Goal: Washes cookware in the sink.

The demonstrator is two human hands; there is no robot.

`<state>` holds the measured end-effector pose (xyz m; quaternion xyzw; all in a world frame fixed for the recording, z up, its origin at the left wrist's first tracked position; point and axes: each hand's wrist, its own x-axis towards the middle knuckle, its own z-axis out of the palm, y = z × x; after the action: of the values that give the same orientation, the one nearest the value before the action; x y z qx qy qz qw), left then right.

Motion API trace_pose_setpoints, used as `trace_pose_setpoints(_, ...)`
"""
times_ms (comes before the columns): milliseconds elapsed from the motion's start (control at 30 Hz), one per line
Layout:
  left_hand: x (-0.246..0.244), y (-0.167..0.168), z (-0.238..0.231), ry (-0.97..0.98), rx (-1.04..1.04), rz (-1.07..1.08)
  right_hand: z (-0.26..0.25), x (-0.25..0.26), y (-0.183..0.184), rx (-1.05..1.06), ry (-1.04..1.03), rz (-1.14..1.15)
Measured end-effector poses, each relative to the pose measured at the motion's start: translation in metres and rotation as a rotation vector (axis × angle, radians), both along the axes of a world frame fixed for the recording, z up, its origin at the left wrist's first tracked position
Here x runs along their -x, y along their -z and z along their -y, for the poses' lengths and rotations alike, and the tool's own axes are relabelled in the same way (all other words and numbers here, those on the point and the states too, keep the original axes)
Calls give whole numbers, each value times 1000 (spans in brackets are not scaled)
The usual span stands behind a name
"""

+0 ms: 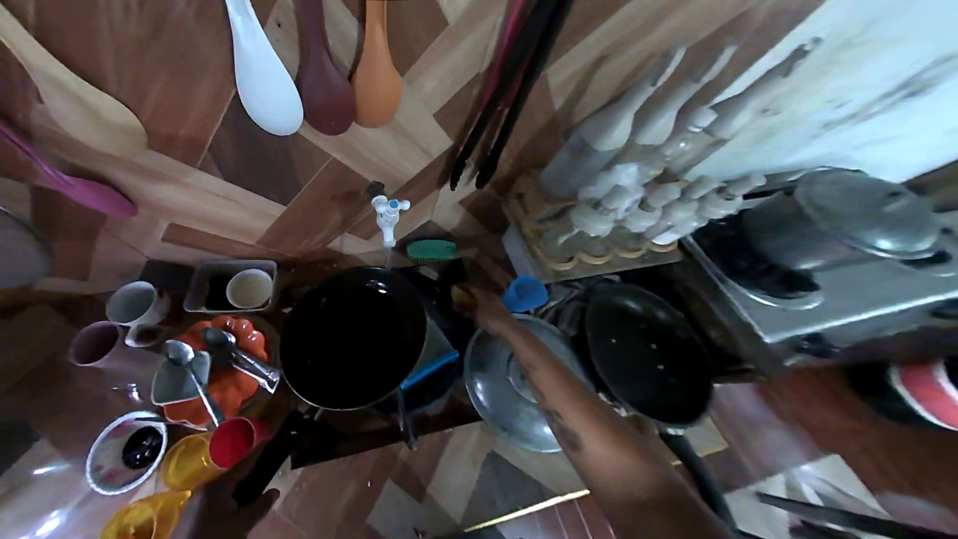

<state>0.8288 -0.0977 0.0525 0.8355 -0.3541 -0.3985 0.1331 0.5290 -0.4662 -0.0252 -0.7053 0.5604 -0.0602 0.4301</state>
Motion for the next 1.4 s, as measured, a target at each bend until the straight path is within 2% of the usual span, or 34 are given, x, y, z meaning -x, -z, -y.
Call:
trace_pose_setpoints(67,-1,-6,9,43,-16,122,-6,-6,-2,129,69,126)
trace_pose_setpoints(133,3,-7,21,66,-55,210,-21,-24,-11,406,87,283)
trace_pose_setpoints(200,10,-7,35,79,-103,259,-44,-47,-22,525,-202,300)
trace_pose_setpoints(267,22,-11,51,88,-187,268,-48,-75,-13,391,-553,186)
trace_pose_setpoints(300,31,-17,60,80,-219,260,-39,-89,-3,272,-545,180)
trace_pose_setpoints(333,41,-22,68,66,-220,247,-26,-102,9,170,-384,264)
trace_pose_setpoints(367,50,-22,72,67,-181,244,-15,-118,20,101,-132,409)
trace_pose_setpoints(400,53,-12,72,79,-99,257,-8,-138,29,80,81,562)
trace_pose_setpoints(433,55,0,75,74,-63,249,-9,-160,34,47,192,691)
trace_pose_setpoints(467,55,10,79,62,-59,235,-19,-178,34,-29,199,776)
trace_pose_setpoints(533,49,22,84,52,-55,229,-51,-188,32,-282,-11,783)
trace_pose_setpoints(600,37,24,81,34,-26,243,-64,-162,22,-468,-336,569)
trace_pose_setpoints(633,31,19,79,16,-23,242,-54,-146,13,-495,-441,426)
trace_pose_setpoints(667,28,11,79,-9,-46,222,-38,-131,6,-454,-465,286)
trace_pose_setpoints(733,26,2,77,-26,-82,213,-3,-114,-10,-245,-355,126)
trace_pose_setpoints(833,24,20,65,-1,-5,249,1,-121,-54,340,94,331)
trace_pose_setpoints(867,24,25,62,16,18,246,-1,-130,-66,533,141,398)
trace_pose_setpoints(900,25,28,62,26,20,238,1,-143,-72,698,101,420)
trace_pose_setpoints(967,27,31,65,29,-3,211,4,-172,-74,868,-23,355)
trace_pose_setpoints(1000,28,31,68,28,-4,200,5,-182,-75,872,-30,385)
trace_pose_setpoints(1067,30,32,73,20,16,175,19,-189,-72,841,-31,639)
trace_pose_setpoints(1133,30,35,71,15,35,154,49,-184,-63,793,-240,910)
trace_pose_setpoints(1200,30,38,72,7,54,152,73,-178,-72,668,-479,929)
trace_pose_setpoints(1233,30,39,71,3,61,155,72,-175,-76,585,-481,942)
trace_pose_setpoints(1267,31,38,71,-4,59,154,63,-171,-75,513,-394,1012)
trace_pose_setpoints(1333,36,36,71,-24,51,148,26,-154,-58,392,-95,1161)
trace_pose_setpoints(1400,41,35,69,-53,69,138,-12,-135,-21,160,264,1141)
